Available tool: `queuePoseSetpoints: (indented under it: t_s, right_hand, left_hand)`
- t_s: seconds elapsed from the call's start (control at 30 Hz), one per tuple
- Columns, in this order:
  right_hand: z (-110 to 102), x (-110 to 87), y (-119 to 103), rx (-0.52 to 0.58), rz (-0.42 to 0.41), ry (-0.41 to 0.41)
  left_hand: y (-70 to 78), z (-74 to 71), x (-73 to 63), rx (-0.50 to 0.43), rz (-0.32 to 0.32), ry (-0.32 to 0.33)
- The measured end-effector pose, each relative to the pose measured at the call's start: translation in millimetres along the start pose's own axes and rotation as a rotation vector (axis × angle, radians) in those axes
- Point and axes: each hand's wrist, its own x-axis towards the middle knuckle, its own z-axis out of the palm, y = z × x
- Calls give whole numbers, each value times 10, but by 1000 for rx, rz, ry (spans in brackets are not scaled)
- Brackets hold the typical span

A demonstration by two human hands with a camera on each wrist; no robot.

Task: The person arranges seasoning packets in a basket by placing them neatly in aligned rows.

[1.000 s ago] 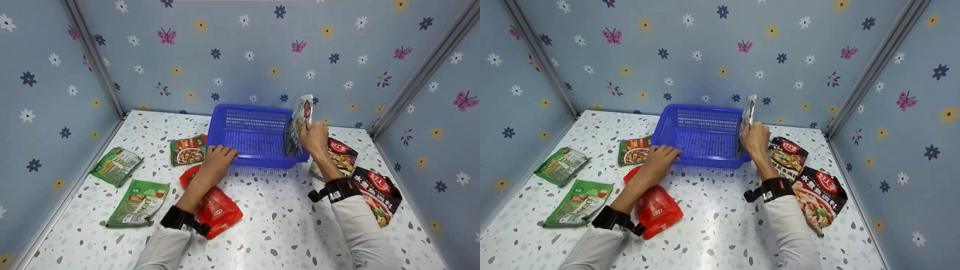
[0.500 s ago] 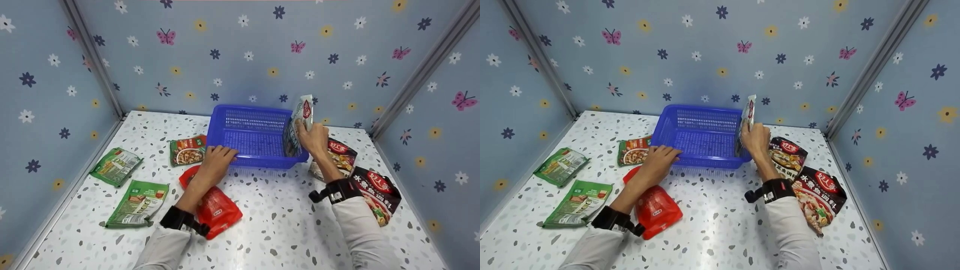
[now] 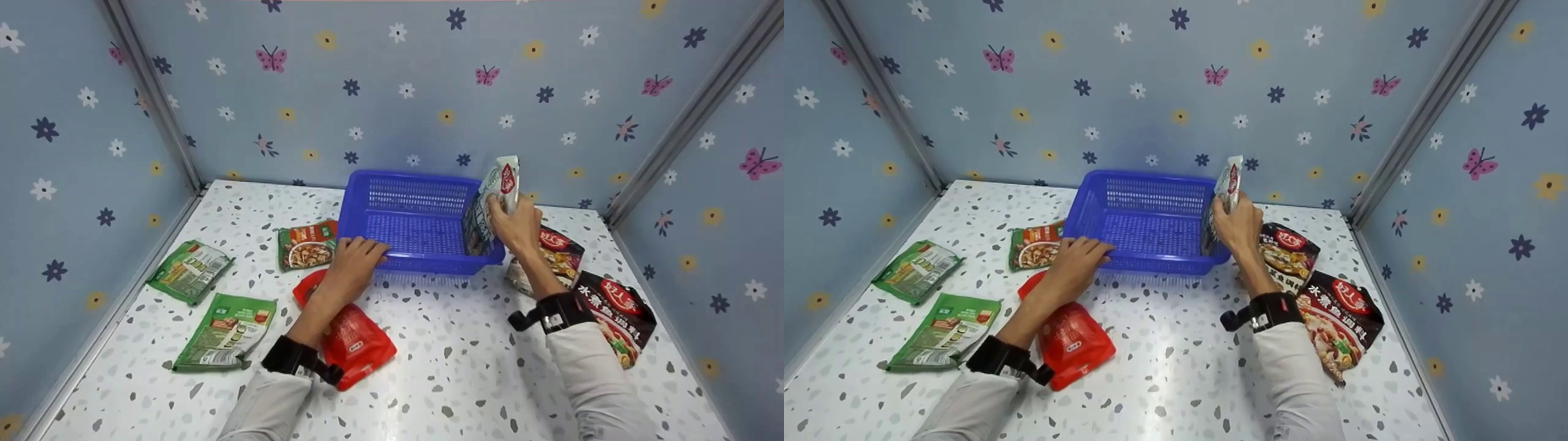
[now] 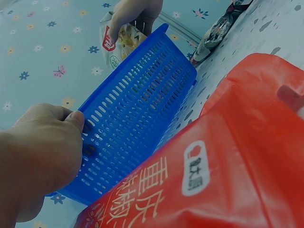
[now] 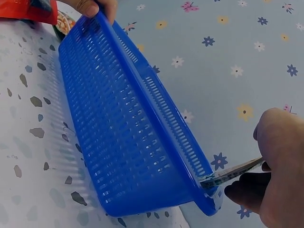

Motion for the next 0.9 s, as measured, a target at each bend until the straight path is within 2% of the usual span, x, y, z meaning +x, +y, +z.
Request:
queuePoseSetpoints:
  t_s: [0.1,0.47,0.77,0.9]
  right_hand:
    - [-13,-6,11,8,12,2]
    - [-37,-14,50,35,28,-13]
    - [-99,-33,71,14,62,-19]
    - [-134,-48,104,36,53,-31]
  left_hand:
    - [0,-1,4,8,8,12]
    - [1,-9,7,0,-3,-19]
    - [-3,-6,9,12,-4,-28]
    - [-2,4,7,19,-3,-17]
